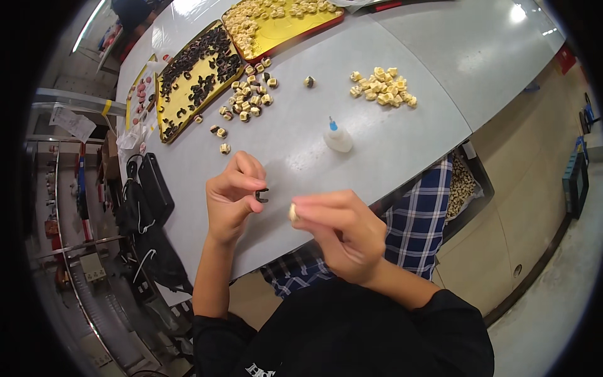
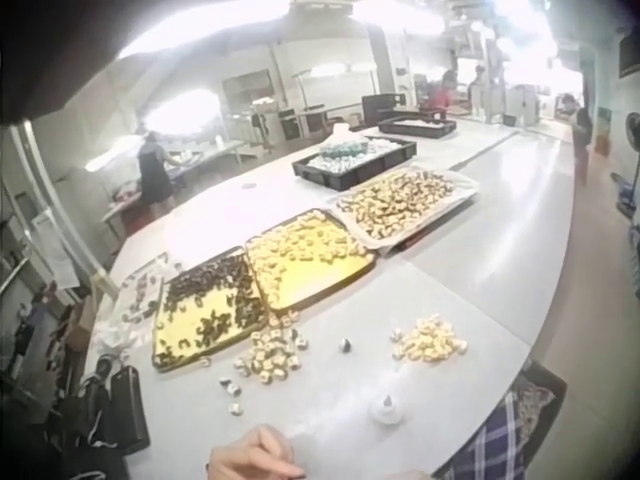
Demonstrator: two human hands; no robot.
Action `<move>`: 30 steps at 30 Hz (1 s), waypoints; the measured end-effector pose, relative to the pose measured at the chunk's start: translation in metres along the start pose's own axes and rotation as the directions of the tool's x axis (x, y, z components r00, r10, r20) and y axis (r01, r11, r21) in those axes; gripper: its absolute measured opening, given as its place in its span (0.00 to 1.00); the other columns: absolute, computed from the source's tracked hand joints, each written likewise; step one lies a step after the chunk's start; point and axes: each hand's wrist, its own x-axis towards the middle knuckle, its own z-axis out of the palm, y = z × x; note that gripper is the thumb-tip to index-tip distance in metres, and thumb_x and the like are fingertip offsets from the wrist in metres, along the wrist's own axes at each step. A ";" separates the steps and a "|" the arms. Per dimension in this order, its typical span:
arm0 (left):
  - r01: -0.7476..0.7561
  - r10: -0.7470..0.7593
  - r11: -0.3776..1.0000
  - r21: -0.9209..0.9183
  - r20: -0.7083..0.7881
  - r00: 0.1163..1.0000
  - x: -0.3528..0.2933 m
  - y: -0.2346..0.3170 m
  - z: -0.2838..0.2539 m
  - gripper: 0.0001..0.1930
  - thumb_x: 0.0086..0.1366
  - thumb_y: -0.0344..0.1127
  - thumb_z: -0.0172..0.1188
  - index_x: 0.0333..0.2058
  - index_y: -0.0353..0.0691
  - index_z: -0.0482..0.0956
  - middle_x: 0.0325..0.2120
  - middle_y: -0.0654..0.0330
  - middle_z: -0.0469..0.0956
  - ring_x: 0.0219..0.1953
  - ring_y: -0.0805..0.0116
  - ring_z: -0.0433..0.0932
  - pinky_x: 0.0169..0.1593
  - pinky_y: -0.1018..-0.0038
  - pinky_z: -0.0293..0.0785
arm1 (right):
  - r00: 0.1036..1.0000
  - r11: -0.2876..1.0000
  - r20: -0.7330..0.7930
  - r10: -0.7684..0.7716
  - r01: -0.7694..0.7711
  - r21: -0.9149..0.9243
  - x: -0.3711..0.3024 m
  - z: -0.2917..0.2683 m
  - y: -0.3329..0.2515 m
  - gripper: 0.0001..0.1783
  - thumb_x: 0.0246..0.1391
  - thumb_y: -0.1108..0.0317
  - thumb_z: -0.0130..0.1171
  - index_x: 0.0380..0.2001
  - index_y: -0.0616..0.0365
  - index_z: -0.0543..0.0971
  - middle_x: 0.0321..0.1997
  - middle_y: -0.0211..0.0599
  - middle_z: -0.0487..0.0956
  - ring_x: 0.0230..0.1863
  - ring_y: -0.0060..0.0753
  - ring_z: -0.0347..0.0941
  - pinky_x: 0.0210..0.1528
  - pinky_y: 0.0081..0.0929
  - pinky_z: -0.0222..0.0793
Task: Assembling small plastic and metal components by applying glue and joining them together.
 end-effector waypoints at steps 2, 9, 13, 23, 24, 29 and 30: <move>-0.001 0.001 1.000 -0.001 -0.002 1.000 0.000 0.001 0.000 0.14 0.42 0.27 0.71 0.31 0.38 0.82 0.26 0.66 0.68 0.31 0.74 0.67 0.35 0.78 0.64 | 0.996 0.993 -0.037 0.075 -0.071 0.091 0.003 0.012 0.006 0.12 0.46 0.87 0.56 0.36 0.66 0.73 0.38 0.50 0.75 0.36 0.33 0.76 0.40 0.23 0.75; -0.015 0.015 1.000 -0.003 -0.003 1.000 -0.002 0.001 -0.001 0.14 0.42 0.28 0.72 0.31 0.38 0.82 0.26 0.66 0.68 0.31 0.75 0.67 0.35 0.78 0.65 | 0.999 0.996 0.032 -0.017 0.015 0.084 0.008 0.022 0.020 0.12 0.47 0.88 0.55 0.36 0.68 0.72 0.41 0.51 0.74 0.39 0.33 0.75 0.42 0.23 0.75; 0.004 -0.005 0.998 -0.065 -0.019 1.000 -0.002 0.002 0.002 0.14 0.41 0.28 0.72 0.31 0.39 0.82 0.26 0.66 0.67 0.31 0.75 0.67 0.35 0.79 0.65 | 0.999 0.984 0.025 0.027 -0.031 0.174 0.004 0.025 0.023 0.11 0.47 0.87 0.55 0.36 0.68 0.72 0.42 0.51 0.74 0.40 0.33 0.75 0.42 0.24 0.74; -0.039 0.038 0.994 0.102 0.013 0.999 -0.001 0.007 0.002 0.16 0.38 0.31 0.72 0.31 0.43 0.84 0.26 0.67 0.66 0.31 0.74 0.66 0.34 0.78 0.64 | 0.941 0.753 0.171 0.293 -0.338 0.565 0.009 0.020 0.029 0.10 0.49 0.79 0.59 0.36 0.65 0.71 0.43 0.49 0.73 0.41 0.31 0.73 0.45 0.25 0.71; -0.050 0.047 0.984 0.170 0.021 0.999 0.000 0.009 0.002 0.17 0.37 0.32 0.73 0.31 0.45 0.84 0.25 0.68 0.66 0.31 0.73 0.66 0.34 0.78 0.64 | 0.904 0.669 0.213 0.372 -0.420 0.614 0.011 0.018 0.026 0.11 0.49 0.80 0.59 0.37 0.65 0.71 0.42 0.48 0.74 0.42 0.30 0.74 0.46 0.25 0.71; -0.259 0.224 0.764 0.591 0.134 0.965 0.003 0.015 -0.001 0.19 0.34 0.37 0.72 0.31 0.50 0.85 0.23 0.69 0.67 0.30 0.71 0.65 0.34 0.76 0.64 | 0.762 0.526 0.349 0.545 -0.635 0.565 0.020 0.007 0.015 0.16 0.49 0.81 0.58 0.42 0.64 0.69 0.42 0.46 0.75 0.43 0.30 0.74 0.49 0.27 0.70; -0.301 0.260 0.716 0.630 0.160 0.952 0.003 0.016 -0.001 0.19 0.34 0.39 0.71 0.31 0.49 0.85 0.23 0.69 0.67 0.31 0.70 0.64 0.34 0.75 0.63 | 0.740 0.552 0.363 0.566 -0.667 0.500 0.021 0.005 0.013 0.17 0.50 0.80 0.58 0.43 0.64 0.68 0.43 0.46 0.75 0.44 0.30 0.73 0.49 0.27 0.70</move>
